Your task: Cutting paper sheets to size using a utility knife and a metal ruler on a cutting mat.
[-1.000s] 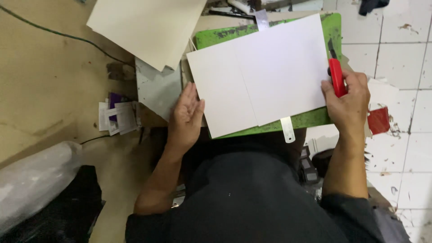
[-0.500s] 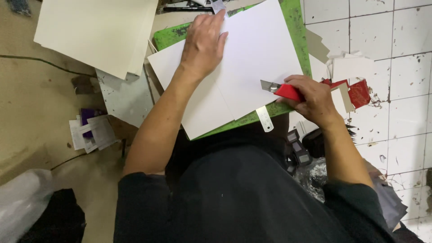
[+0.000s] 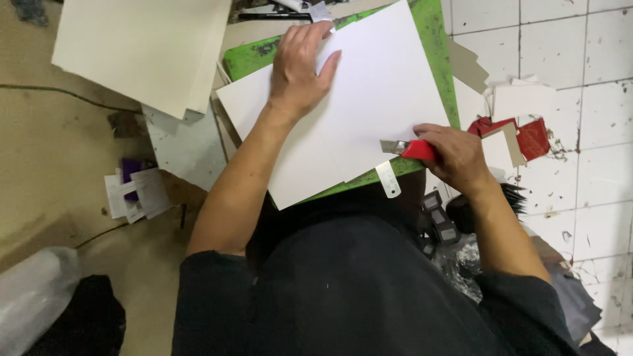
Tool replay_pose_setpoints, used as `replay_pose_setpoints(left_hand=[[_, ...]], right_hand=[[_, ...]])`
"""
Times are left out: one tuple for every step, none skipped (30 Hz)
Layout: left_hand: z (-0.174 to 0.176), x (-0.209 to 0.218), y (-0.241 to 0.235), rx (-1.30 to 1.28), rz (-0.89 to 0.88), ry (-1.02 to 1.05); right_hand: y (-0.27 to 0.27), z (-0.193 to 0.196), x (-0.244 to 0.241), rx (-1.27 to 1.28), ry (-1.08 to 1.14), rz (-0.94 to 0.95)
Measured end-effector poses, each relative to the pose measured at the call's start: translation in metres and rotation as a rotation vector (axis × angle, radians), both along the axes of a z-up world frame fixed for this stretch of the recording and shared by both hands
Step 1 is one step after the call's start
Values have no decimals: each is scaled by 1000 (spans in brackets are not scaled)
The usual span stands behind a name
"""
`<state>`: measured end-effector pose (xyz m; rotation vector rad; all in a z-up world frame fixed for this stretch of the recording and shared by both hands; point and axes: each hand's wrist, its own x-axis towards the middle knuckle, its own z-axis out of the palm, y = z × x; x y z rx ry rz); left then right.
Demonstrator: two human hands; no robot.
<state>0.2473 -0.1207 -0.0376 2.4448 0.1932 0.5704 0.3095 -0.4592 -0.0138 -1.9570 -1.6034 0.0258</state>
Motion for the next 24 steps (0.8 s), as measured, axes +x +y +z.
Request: replay_pose_setpoints(left_hand=[[1, -3, 3, 13, 25, 4], [1, -7, 7, -11, -12, 16], [2, -14, 13, -33, -37, 32], [11, -34, 17, -18, 1, 39], [20, -53, 19, -90, 73, -12], [28, -70, 19, -161, 144, -67], [41, -99, 18, -151, 168, -63], [55, -126, 15, -280, 278, -107], [67, -151, 11, -412, 377, -156], [59, -169, 1, -405, 391, -159], [51, -184, -9, -645, 414, -161], [43, -200, -20, -886, 430, -162], [31, -205, -26, -882, 434, -176], [19, -211, -33, -982, 417, -172], [8, -215, -39, -1082, 393, -167], [11, -215, -40, -1078, 393, -180], [15, -215, -42, -1090, 375, -168], [18, -214, -43, -1102, 356, -155], [17, -213, -42, -1101, 346, -159], [16, -212, -42, -1152, 340, -158], [15, -212, -42, -1204, 332, -151], [16, -210, -41, -1204, 320, -149], [17, -209, -40, -1177, 351, -121], [18, -208, -40, -1149, 382, -94]], right_hand=[[-5, -3, 0, 13, 4, 25], [-8, -5, 0, -6, 30, -13], [-9, -9, 2, -24, 59, -39], [-11, -11, 0, -10, 66, -1], [-15, -13, -1, 21, 43, -131], [-19, -16, 0, 53, 22, -261], [-17, -15, 0, 60, 31, -238], [-14, -15, 1, 82, -10, -373], [-15, -14, 2, 106, -56, -515], [-3, -5, -2, 112, -52, -500], [7, 7, -4, 24, 122, -653], [17, 19, -7, -71, 303, -794], [22, 19, -4, -64, 296, -784], [27, 20, -1, -126, 307, -800], [31, 21, 2, -187, 316, -819], [35, 21, 2, -178, 308, -812], [39, 22, 1, -168, 331, -817], [42, 22, 1, -158, 355, -821], [46, 24, -1, -151, 350, -827], [49, 26, -2, -129, 396, -832], [51, 28, -5, -109, 446, -841], [54, 29, -5, -103, 442, -852], [55, 30, -5, -66, 472, -839], [57, 31, -5, -29, 501, -826]])
